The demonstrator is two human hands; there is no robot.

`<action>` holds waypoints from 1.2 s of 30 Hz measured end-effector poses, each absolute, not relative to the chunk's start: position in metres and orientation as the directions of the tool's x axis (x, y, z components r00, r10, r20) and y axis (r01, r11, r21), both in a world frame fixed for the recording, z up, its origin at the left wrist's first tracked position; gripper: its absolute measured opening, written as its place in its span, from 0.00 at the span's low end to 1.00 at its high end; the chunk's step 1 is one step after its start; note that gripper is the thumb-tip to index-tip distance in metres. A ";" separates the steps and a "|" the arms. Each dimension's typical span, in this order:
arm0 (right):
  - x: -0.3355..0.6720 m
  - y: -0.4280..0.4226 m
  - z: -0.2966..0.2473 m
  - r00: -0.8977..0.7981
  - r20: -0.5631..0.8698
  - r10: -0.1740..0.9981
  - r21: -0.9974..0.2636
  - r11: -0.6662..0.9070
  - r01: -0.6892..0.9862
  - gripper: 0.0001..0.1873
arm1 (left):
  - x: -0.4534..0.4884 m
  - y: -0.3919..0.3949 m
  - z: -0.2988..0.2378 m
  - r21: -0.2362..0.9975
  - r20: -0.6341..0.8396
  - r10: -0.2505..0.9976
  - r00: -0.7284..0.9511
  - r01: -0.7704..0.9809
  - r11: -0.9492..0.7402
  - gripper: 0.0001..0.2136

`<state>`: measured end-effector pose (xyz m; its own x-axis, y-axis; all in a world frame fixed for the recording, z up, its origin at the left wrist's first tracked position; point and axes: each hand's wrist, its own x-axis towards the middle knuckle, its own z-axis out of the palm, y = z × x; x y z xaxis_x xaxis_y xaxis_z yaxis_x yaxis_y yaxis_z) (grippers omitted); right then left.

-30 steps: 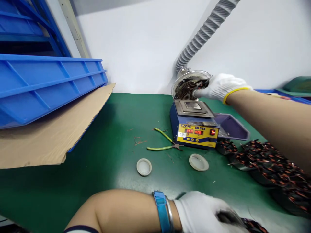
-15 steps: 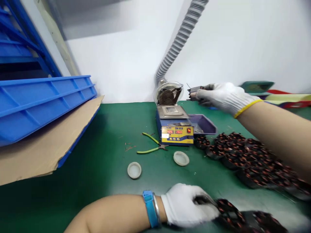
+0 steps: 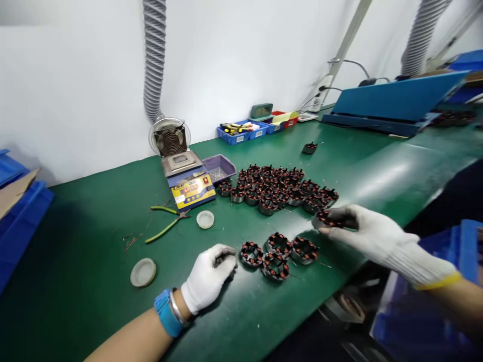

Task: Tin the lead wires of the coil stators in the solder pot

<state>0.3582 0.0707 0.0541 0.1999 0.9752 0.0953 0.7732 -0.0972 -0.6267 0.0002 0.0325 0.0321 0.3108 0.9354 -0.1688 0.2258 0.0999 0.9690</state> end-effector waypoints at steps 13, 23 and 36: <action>0.353 0.018 0.055 -0.415 0.184 0.891 -0.267 0.452 0.851 0.21 | -0.001 0.033 0.036 0.960 -0.194 0.947 0.255 0.249 0.129 0.18; 0.332 0.037 0.075 -0.450 -0.113 0.886 -0.130 0.435 0.891 0.26 | -0.006 0.032 0.032 0.961 -0.175 0.952 0.250 0.253 0.110 0.19; 0.267 0.073 0.087 -0.121 -0.159 0.980 0.035 0.128 0.991 0.31 | -0.006 0.032 0.035 0.964 -0.176 0.965 0.196 0.234 0.129 0.21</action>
